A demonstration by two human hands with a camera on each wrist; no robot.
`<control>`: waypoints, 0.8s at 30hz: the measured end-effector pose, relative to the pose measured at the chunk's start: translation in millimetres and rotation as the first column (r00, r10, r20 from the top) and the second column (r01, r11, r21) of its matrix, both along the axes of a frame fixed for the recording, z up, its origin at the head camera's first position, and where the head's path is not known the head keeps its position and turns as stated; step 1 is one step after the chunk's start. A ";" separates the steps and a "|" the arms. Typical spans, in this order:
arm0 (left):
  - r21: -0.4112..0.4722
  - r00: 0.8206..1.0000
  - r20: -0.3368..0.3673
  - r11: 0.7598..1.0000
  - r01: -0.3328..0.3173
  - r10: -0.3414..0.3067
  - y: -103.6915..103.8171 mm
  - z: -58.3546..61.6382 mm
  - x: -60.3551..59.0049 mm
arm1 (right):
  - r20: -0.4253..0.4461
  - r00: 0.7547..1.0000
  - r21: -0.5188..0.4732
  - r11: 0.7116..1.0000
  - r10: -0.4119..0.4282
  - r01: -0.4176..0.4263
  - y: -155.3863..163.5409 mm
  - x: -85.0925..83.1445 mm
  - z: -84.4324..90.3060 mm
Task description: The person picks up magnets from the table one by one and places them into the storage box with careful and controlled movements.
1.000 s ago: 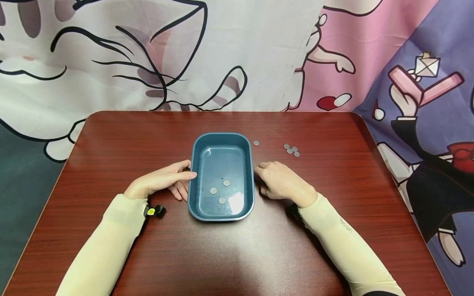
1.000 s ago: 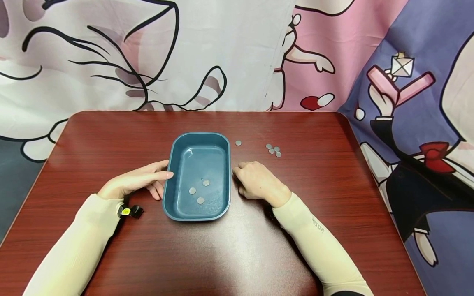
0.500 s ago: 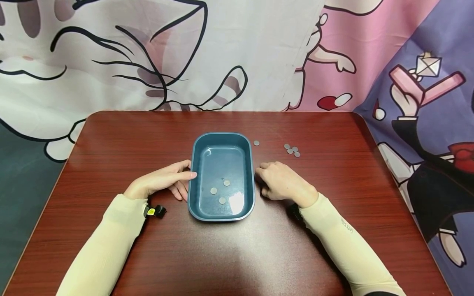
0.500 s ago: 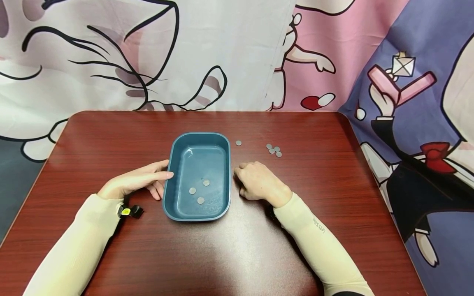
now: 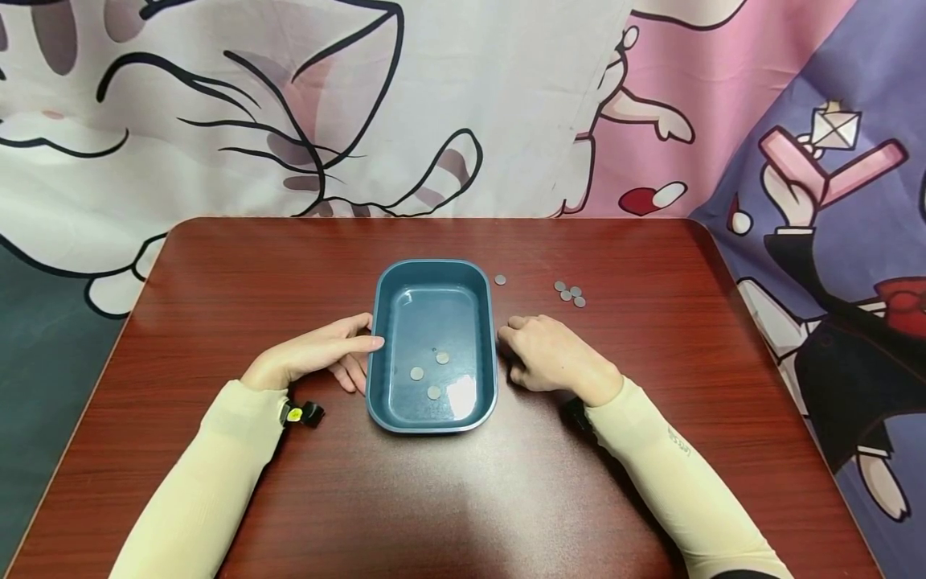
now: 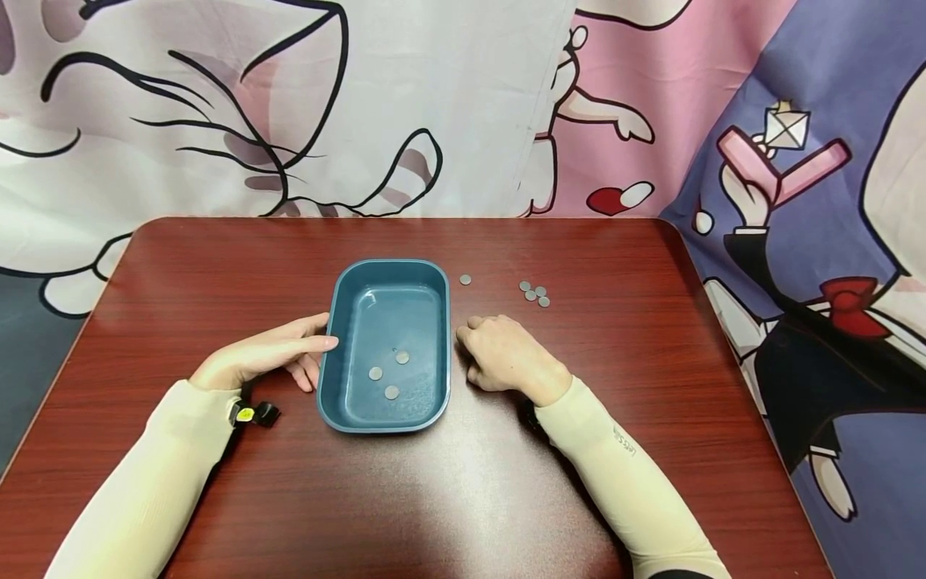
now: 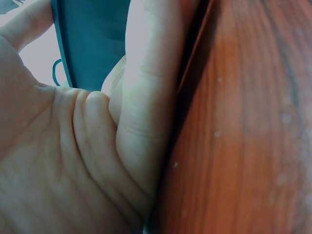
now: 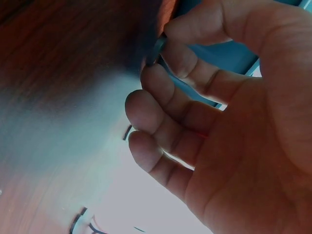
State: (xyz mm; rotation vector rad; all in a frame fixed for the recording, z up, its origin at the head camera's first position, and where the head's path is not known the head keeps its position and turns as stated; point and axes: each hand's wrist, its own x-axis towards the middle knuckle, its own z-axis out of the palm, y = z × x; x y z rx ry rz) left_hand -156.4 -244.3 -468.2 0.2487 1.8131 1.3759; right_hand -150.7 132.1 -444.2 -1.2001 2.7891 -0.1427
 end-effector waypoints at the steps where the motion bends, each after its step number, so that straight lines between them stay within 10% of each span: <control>1: 0.001 1.000 0.000 1.000 0.001 -0.001 -0.2 -0.5 -0.1 | -0.003 1.000 -0.004 1.000 0.000 0.000 0.0 0.0 0.3; 24: -0.006 1.000 -0.001 1.000 -0.003 0.003 -1.1 -1.9 -0.2 | -0.113 0.993 -0.133 0.990 0.023 -0.038 -0.1 1.2 18.9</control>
